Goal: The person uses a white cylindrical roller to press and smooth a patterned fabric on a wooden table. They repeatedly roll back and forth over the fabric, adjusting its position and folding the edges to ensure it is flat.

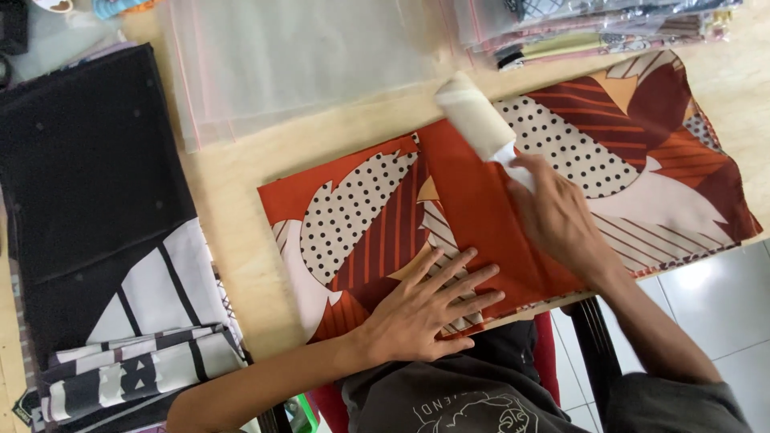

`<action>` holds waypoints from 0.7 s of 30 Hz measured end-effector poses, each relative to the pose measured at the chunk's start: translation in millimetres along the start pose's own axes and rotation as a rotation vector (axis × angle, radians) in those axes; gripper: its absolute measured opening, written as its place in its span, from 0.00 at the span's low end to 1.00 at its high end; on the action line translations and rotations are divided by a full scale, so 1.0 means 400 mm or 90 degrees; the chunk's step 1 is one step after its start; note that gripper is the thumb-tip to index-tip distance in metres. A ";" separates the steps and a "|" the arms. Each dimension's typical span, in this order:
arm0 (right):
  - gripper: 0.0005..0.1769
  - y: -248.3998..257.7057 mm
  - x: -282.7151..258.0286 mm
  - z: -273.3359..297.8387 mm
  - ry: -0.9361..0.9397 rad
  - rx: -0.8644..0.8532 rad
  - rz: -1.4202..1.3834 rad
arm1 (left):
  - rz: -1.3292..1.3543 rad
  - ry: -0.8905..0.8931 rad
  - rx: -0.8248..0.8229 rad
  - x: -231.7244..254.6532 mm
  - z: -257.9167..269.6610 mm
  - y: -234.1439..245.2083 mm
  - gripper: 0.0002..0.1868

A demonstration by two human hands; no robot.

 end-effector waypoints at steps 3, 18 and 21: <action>0.13 0.000 0.018 0.034 0.116 0.002 0.000 | 0.030 0.012 0.002 0.005 0.005 -0.004 0.42; 0.19 -0.060 0.057 -0.174 0.253 -0.057 0.048 | -0.053 0.007 0.012 0.007 0.005 -0.019 0.40; 0.16 -0.072 0.033 -0.146 0.434 -0.096 0.054 | -0.075 0.018 0.008 0.004 0.004 -0.025 0.40</action>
Point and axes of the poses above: each hand's wrist, its own z-axis away from the middle knuckle, its own y-axis out of the back of the hand, x = y × z, the point moved 2 cm from there along -z, towards the middle knuckle, and after that the axes turned 15 degrees about y, right-handed, at the moved point
